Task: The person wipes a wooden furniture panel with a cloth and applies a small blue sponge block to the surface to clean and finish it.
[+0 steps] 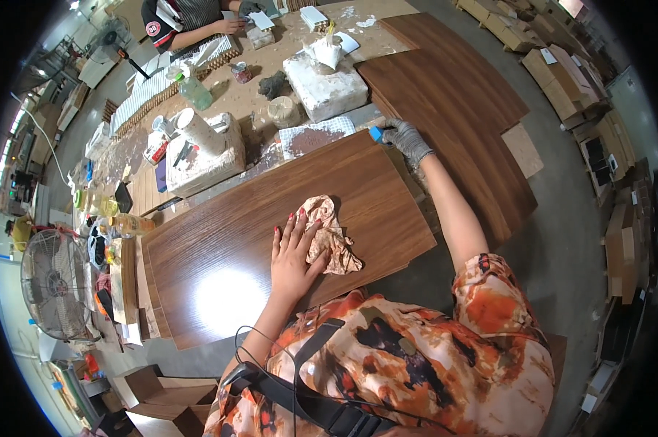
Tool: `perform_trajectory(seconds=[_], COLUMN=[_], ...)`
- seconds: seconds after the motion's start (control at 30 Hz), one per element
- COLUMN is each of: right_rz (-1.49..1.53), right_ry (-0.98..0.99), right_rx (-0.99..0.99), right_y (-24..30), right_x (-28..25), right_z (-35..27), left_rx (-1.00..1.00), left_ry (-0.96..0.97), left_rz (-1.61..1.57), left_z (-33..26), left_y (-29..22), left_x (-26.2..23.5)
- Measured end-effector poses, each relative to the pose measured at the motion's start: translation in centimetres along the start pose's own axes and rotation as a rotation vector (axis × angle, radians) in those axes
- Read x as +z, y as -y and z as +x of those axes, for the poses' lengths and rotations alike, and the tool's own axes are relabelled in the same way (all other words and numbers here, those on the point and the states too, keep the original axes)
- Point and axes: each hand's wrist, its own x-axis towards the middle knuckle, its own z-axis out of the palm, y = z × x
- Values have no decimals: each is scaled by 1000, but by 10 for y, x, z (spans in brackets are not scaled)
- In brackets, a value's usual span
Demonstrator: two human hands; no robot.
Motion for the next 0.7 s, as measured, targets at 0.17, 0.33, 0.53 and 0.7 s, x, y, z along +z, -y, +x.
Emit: perform_trajectory(seconds=[0.17,0.33,0.53,0.7], right_rz=[-38,26,148,-26], right_ry=[-14,5,3,-32], right_rx=[16,42,-11,-65], right_y=[-1,7,-15,-8], right_x=[-8,-8,-27,-34], right_z=[-41,-98,-181,-261], left_rx=[8,-8,19,25], left_ry=[-19,-40,-66,-73], left_rz=[1,-14,-30,-15], left_z=[-2,-5,-3,-3], left_y=[0,2,-2,4], left_x=[3,6,9,15])
